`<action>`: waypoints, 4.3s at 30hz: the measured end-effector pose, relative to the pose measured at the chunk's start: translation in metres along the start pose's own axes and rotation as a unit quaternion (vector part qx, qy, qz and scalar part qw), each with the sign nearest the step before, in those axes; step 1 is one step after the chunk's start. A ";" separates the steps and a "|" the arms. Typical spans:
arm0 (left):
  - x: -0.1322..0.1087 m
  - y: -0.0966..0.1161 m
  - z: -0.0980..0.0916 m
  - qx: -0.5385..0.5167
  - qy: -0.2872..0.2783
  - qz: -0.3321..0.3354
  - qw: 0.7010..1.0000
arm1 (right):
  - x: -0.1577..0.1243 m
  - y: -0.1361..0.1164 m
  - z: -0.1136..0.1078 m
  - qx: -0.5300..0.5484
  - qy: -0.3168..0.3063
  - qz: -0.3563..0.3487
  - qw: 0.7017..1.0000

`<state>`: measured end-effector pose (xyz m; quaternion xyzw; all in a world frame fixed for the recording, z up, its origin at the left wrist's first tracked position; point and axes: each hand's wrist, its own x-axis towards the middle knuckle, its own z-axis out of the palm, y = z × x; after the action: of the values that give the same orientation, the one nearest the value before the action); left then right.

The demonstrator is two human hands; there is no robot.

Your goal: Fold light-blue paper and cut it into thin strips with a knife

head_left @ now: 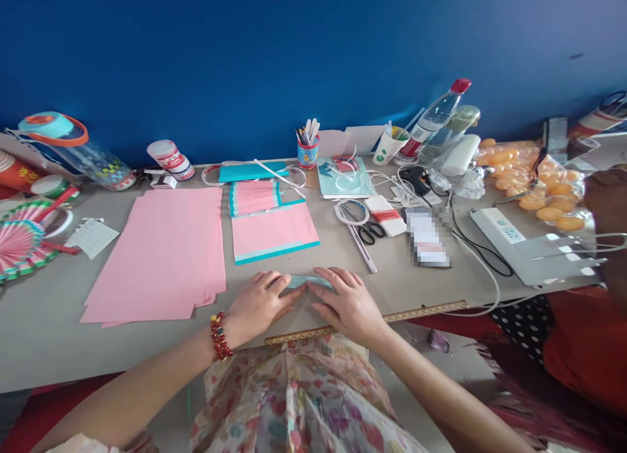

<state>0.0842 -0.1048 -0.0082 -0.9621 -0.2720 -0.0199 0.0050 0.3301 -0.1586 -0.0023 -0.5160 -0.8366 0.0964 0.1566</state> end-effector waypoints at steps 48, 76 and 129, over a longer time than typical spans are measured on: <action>-0.030 -0.010 0.003 -0.156 0.114 -0.178 0.965 | 0.007 -0.004 0.005 0.011 0.035 0.031 0.999; -0.014 -0.012 -0.012 -0.175 0.125 -0.123 0.969 | 0.037 -0.002 0.004 0.037 0.035 -0.068 0.996; -0.030 -0.040 -0.008 -0.250 0.044 -0.182 0.950 | 0.067 -0.040 0.018 0.014 -0.107 0.055 0.993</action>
<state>0.0377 -0.0867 -0.0013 -0.8647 -0.4283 -0.1299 -0.2279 0.2622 -0.1162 0.0048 -0.5459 -0.8174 0.1710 0.0679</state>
